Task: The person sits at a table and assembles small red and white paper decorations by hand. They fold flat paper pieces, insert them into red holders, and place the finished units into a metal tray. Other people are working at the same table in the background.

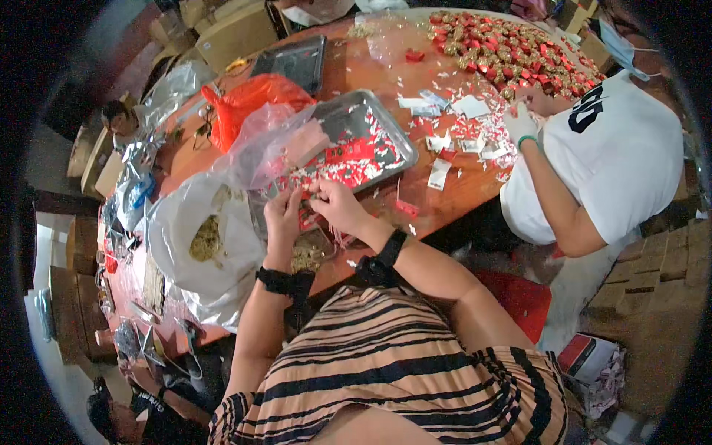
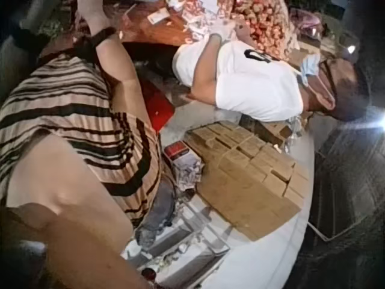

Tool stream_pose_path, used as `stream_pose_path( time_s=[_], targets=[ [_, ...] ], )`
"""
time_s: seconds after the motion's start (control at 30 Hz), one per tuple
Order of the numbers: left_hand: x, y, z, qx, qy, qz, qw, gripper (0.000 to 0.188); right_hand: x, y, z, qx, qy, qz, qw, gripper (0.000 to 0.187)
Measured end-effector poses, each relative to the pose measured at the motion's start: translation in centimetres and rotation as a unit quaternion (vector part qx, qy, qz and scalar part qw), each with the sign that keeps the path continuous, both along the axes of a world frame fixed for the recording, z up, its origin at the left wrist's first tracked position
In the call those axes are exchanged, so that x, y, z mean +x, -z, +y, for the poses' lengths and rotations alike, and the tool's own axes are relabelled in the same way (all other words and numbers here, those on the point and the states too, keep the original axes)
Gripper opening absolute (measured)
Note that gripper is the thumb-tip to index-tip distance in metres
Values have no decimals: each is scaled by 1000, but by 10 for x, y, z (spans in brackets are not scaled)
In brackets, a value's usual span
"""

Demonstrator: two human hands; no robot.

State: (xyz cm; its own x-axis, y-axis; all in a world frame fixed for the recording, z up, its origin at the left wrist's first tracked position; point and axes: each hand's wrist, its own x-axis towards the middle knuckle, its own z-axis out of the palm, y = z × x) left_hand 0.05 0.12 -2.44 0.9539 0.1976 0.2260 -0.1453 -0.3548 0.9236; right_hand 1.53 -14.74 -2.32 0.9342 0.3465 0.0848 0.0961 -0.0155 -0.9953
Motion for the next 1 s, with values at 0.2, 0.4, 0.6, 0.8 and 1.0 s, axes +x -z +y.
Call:
stream_pose_path(
  time_s=[0.2, 0.4, 0.6, 0.8, 1.0],
  targets=[
    [-4, 23, 17, -98, 38, 83, 991, 34, 1, 28, 10, -21, -18, -4, 1000, 17],
    [-22, 30, 36, -219, 72, 146, 962, 27, -7, 20, 20, 60, -39, 25, 997, 23],
    [-37, 19, 50, -192, 81, 288, 935, 40, -6, 26, 15, -46, -91, -249, 963, 22],
    [-54, 11, 46, -335, 108, 318, 881, 54, -12, 24, 7, -88, -49, -174, 980, 8],
    [-54, 8, 31, -440, 186, 287, 830, 52, -18, 13, 5, -162, -78, -257, 950, 14]
  ],
)
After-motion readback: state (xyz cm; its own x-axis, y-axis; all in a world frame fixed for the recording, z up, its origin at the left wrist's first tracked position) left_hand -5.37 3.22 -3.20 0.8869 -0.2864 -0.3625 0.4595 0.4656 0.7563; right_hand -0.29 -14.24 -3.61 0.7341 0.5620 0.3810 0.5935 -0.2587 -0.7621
